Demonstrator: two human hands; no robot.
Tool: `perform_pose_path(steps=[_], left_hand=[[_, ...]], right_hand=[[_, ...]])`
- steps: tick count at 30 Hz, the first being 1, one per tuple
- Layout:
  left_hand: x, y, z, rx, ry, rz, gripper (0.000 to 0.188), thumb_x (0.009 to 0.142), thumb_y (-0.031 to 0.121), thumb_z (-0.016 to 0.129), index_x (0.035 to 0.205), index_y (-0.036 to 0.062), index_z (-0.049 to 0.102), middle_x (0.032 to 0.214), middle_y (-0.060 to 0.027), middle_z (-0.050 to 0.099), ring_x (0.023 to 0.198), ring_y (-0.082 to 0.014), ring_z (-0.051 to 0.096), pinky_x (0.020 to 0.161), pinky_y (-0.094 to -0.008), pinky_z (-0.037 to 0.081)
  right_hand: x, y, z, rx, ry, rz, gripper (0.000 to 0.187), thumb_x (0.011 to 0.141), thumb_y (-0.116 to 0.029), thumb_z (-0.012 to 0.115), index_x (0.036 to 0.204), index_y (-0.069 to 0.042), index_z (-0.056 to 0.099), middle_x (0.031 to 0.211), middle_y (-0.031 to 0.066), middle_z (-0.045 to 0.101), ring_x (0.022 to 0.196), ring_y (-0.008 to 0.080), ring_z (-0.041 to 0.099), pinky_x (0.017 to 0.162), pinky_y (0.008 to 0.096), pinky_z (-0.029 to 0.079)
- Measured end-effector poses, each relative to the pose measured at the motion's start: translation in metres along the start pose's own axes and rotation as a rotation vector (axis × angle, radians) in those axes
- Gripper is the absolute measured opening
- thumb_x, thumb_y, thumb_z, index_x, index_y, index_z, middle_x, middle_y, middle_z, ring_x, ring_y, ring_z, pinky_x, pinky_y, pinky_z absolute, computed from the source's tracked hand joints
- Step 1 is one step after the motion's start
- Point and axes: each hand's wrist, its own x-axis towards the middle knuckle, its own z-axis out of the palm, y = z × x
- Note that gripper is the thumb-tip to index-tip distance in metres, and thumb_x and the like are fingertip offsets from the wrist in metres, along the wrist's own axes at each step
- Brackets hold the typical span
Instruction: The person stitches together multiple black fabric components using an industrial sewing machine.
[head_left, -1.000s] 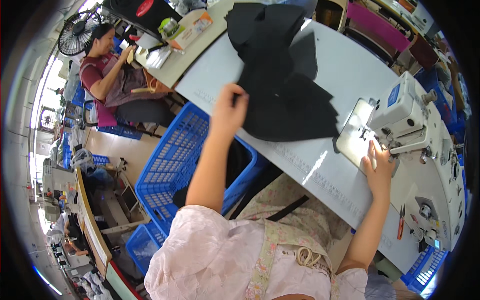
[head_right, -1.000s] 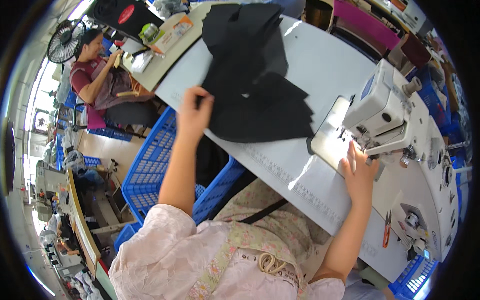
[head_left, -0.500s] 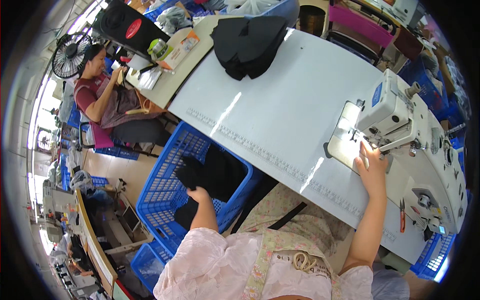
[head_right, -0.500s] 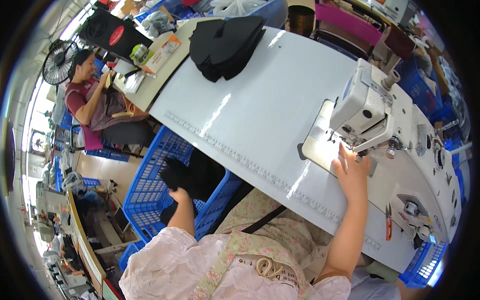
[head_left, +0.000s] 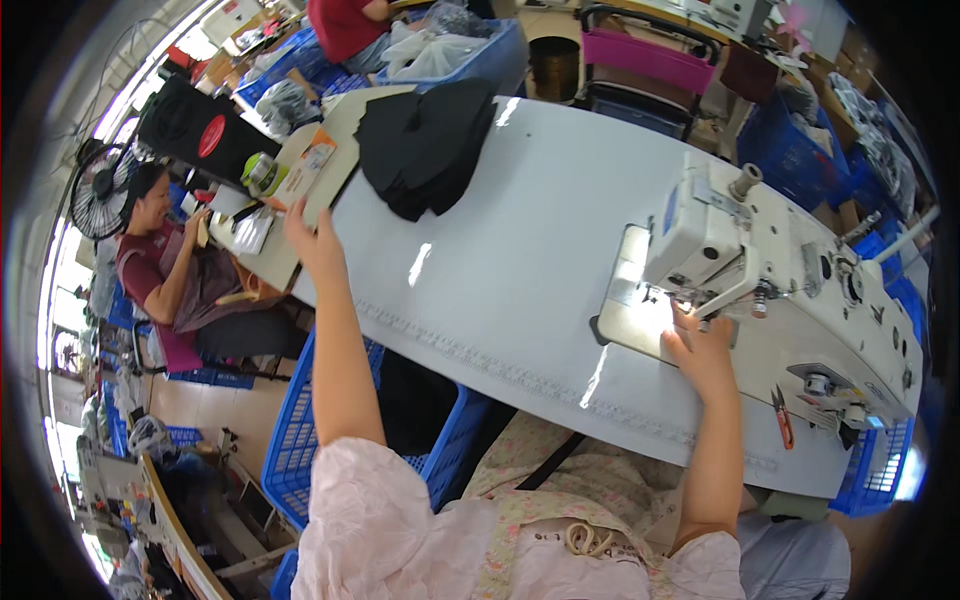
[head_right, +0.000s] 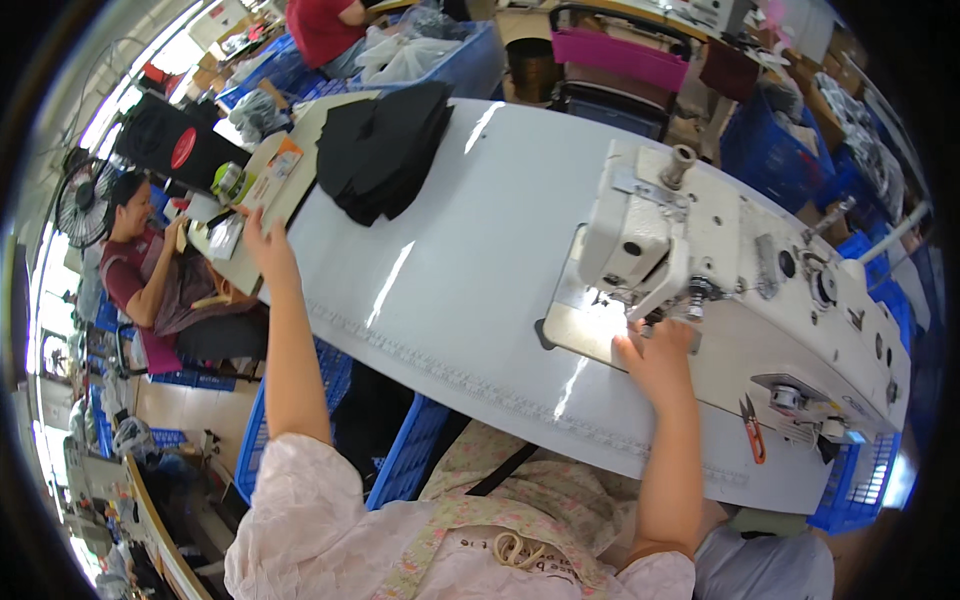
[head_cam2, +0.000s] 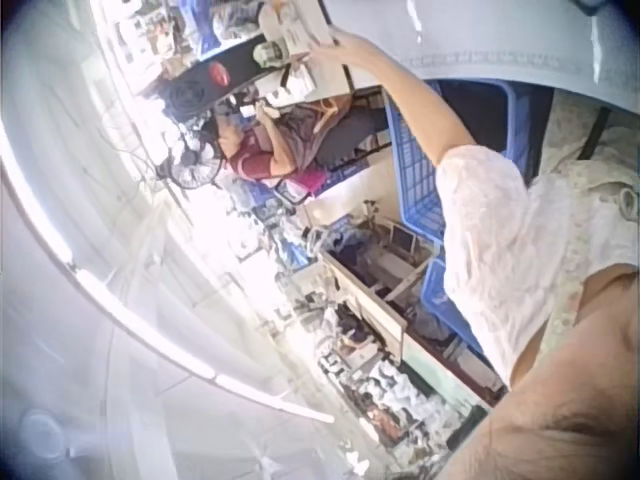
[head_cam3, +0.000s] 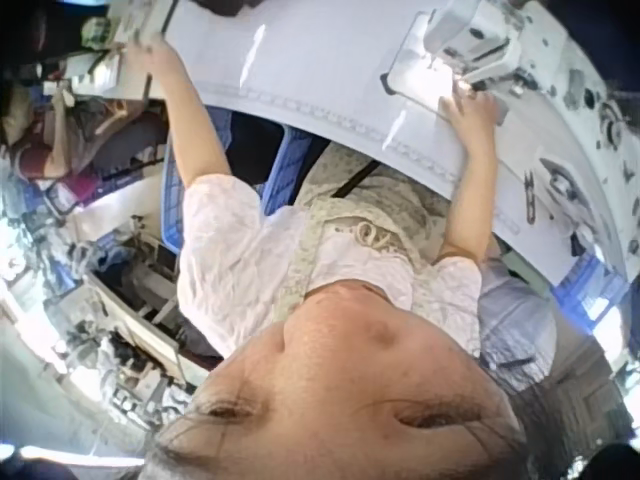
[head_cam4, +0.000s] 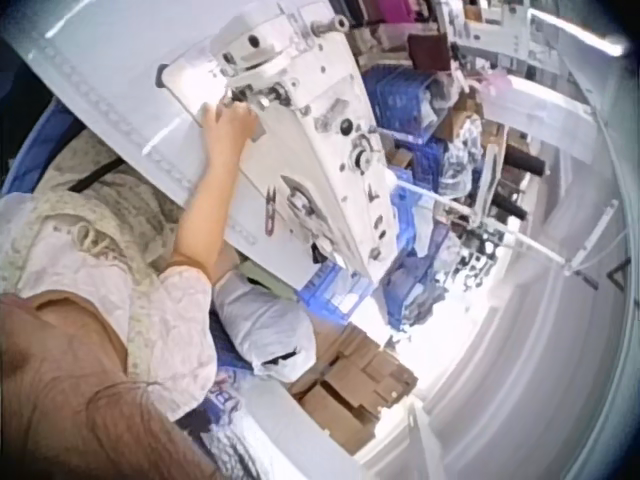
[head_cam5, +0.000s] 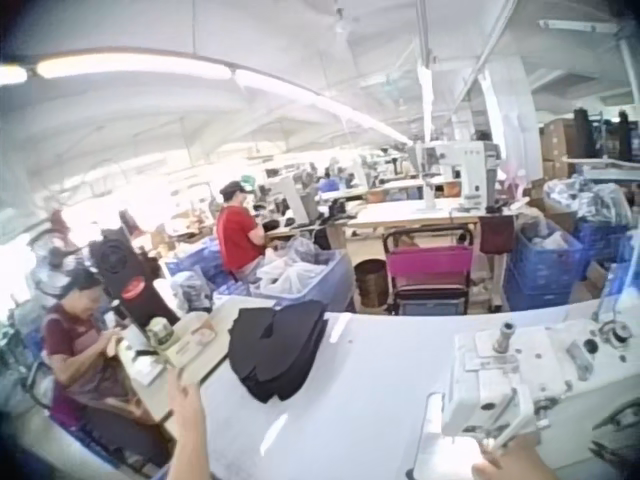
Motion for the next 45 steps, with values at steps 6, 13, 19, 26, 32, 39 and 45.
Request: perform_pose_path(steps=[6, 13, 19, 26, 32, 39, 45], left_hand=[[0.030, 0.002, 0.093, -0.282, -0.360, -0.480, 0.077, 0.075, 0.030, 0.071, 0.134, -0.0028, 0.033, 0.133, -0.0189, 0.041, 0.122, -0.0291, 0.041, 0.101, -0.0330, 0.031], [0.017, 0.048, 0.153, -0.450, -0.562, -0.542, 0.068, 0.072, 0.023, 0.070, 0.125, -0.0077, 0.041, 0.120, -0.0194, 0.052, 0.108, -0.0267, 0.052, 0.092, -0.0315, 0.041], [-0.021, 0.106, 0.208, -0.423, -0.631, -0.461, 0.063, 0.070, 0.020, 0.070, 0.120, -0.0084, 0.047, 0.114, -0.0200, 0.056, 0.103, -0.0285, 0.056, 0.087, -0.0323, 0.044], [-0.039, 0.127, 0.226, -0.414, -0.688, -0.410, 0.067, 0.072, 0.027, 0.070, 0.124, -0.0077, 0.045, 0.124, -0.0217, 0.049, 0.115, -0.0304, 0.048, 0.096, -0.0345, 0.038], [-0.065, 0.137, 0.214, -0.005, -0.540, -0.002, 0.065, 0.078, 0.034, 0.065, 0.125, -0.0063, 0.044, 0.130, -0.0216, 0.044, 0.123, -0.0341, 0.038, 0.102, -0.0387, 0.031], [-0.073, 0.172, 0.197, 0.102, -0.329, 0.300, 0.040, 0.081, 0.022, 0.063, 0.107, -0.0064, 0.053, 0.113, -0.0165, 0.055, 0.112, -0.0314, 0.048, 0.095, -0.0379, 0.039], [-0.082, 0.227, 0.181, -0.849, -0.907, -0.760, 0.037, 0.080, 0.014, 0.064, 0.114, 0.0040, 0.052, 0.095, -0.0075, 0.062, 0.087, -0.0207, 0.061, 0.075, -0.0309, 0.048]], right_hand=[[0.010, -0.017, -0.015, 0.114, -0.023, 0.099, 0.044, 0.071, -0.037, 0.064, 0.062, 0.005, 0.054, 0.070, 0.0215, 0.055, 0.073, 0.0371, 0.053, 0.075, 0.0472, 0.037], [0.009, -0.014, -0.015, 0.071, -0.036, 0.105, 0.043, 0.075, -0.038, 0.063, 0.062, 0.004, 0.056, 0.064, 0.0198, 0.056, 0.065, 0.0376, 0.054, 0.072, 0.0457, 0.039], [0.009, -0.014, -0.016, 0.177, -0.047, 0.103, 0.042, 0.075, -0.037, 0.063, 0.061, 0.002, 0.055, 0.063, 0.0185, 0.057, 0.065, 0.0362, 0.055, 0.071, 0.0458, 0.040], [0.012, -0.025, -0.027, 0.158, -0.091, 0.111, 0.035, 0.073, -0.032, 0.063, 0.063, 0.000, 0.055, 0.067, 0.0179, 0.058, 0.071, 0.0353, 0.056, 0.070, 0.0457, 0.039], [0.012, -0.025, -0.032, 0.199, -0.195, 0.224, 0.044, 0.074, -0.036, 0.063, 0.073, 0.007, 0.058, 0.080, 0.0259, 0.058, 0.084, 0.0410, 0.051, 0.082, 0.0470, 0.038], [0.008, -0.013, -0.019, 0.176, -0.009, 0.062, 0.043, 0.072, -0.035, 0.064, 0.058, 0.004, 0.053, 0.065, 0.0221, 0.055, 0.070, 0.0376, 0.053, 0.068, 0.0458, 0.040], [0.008, -0.004, -0.005, 0.133, 0.078, 0.017, 0.039, 0.072, -0.034, 0.064, 0.066, 0.004, 0.057, 0.071, 0.0206, 0.057, 0.075, 0.0380, 0.055, 0.073, 0.0460, 0.040]])
